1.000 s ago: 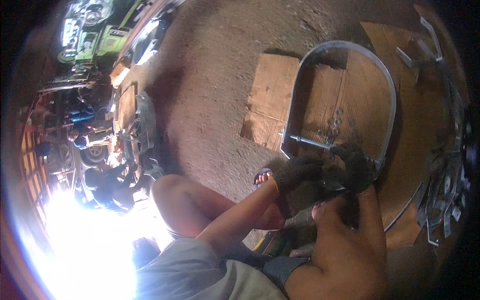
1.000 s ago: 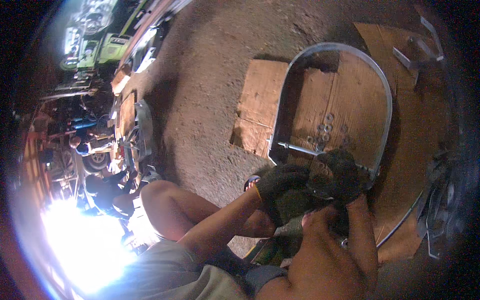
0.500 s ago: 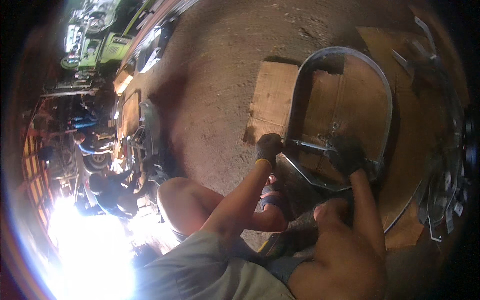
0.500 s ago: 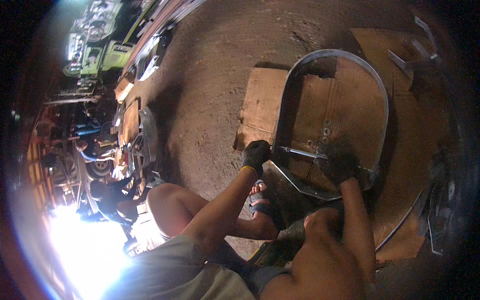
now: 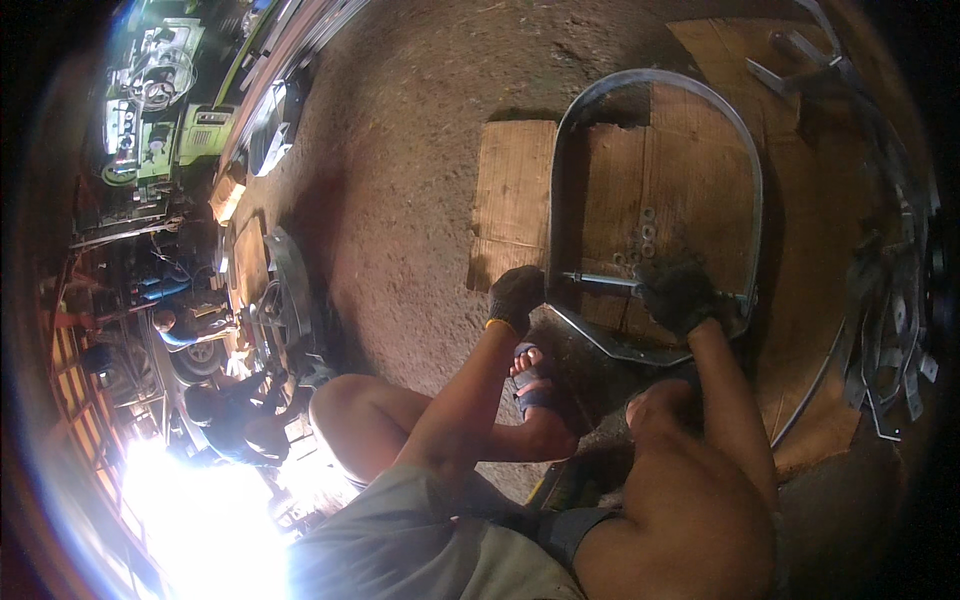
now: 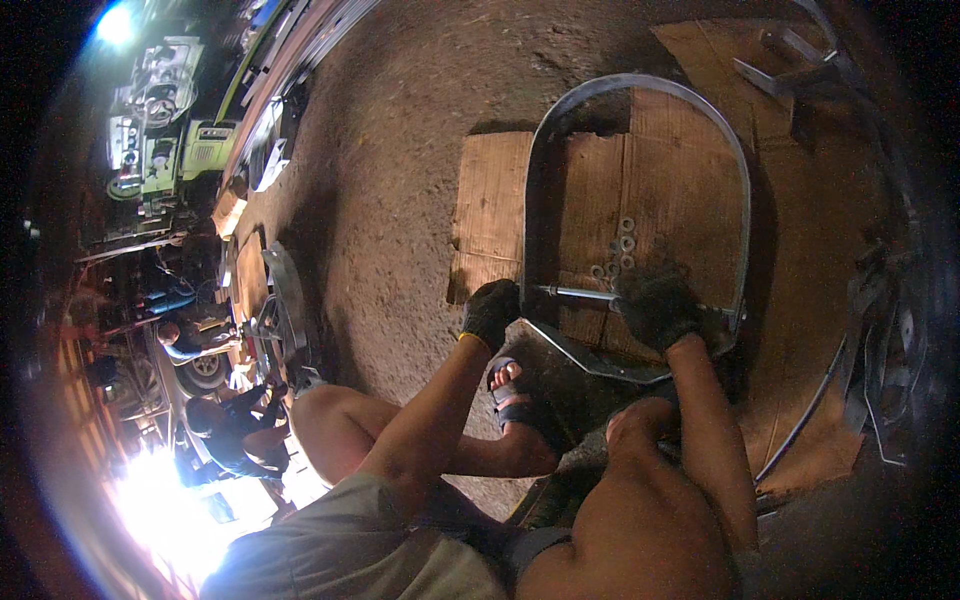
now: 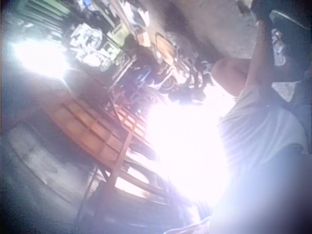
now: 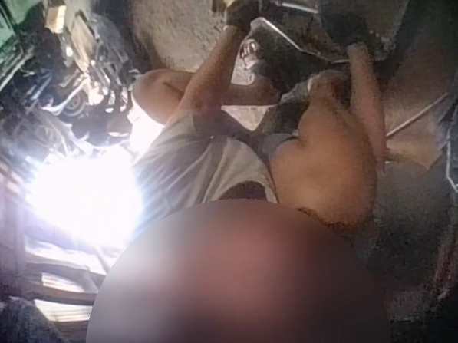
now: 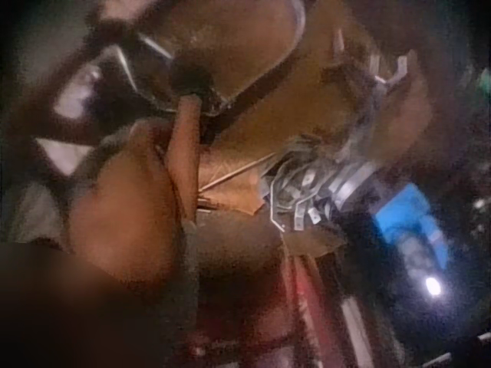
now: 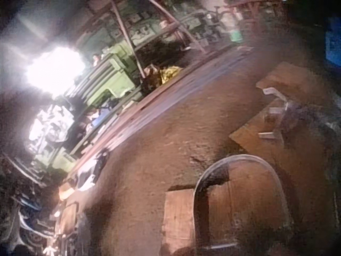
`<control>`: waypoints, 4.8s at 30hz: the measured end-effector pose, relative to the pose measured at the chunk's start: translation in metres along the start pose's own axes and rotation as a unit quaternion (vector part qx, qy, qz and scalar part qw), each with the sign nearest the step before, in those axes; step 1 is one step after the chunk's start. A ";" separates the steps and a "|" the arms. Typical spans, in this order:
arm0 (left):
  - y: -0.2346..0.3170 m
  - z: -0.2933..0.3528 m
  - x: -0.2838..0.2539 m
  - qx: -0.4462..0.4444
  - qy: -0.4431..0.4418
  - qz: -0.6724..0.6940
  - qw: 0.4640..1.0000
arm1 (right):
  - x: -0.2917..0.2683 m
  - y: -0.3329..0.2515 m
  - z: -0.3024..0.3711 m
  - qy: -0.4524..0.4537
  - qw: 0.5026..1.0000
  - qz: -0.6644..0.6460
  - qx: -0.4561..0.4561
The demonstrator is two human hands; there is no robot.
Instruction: The person sits on the floor and assembles a metal frame by inserting bolts and tightening them with a wrench. They handle washers and nuts, placing them on the frame and securing the joints. The person occasionally adjusts the frame's position on a piece of cardboard.
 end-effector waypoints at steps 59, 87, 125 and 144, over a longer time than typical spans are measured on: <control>0.021 0.021 -0.012 -0.210 0.082 0.379 0.898 | 0.011 0.003 0.000 -0.033 0.997 0.052 0.048; 0.028 0.006 0.002 -0.198 0.021 0.256 0.946 | 0.017 0.015 0.006 -0.060 0.996 0.044 0.048; 0.032 -0.023 -0.001 -0.187 -0.085 -0.111 0.972 | 0.033 0.015 0.002 -0.030 0.998 0.056 0.029; 0.038 -0.025 0.001 -0.116 -0.142 -0.164 0.969 | 0.017 0.015 0.003 -0.045 0.999 -0.006 0.006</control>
Point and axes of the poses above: each hand's wrist, its own z-axis away from the middle knuckle, its own x-axis out of the palm, y = z × x, the point moved 4 cm from there along -z, towards the middle knuckle, and after that the axes turned 6 degrees about -y, right-handed, at the moved point
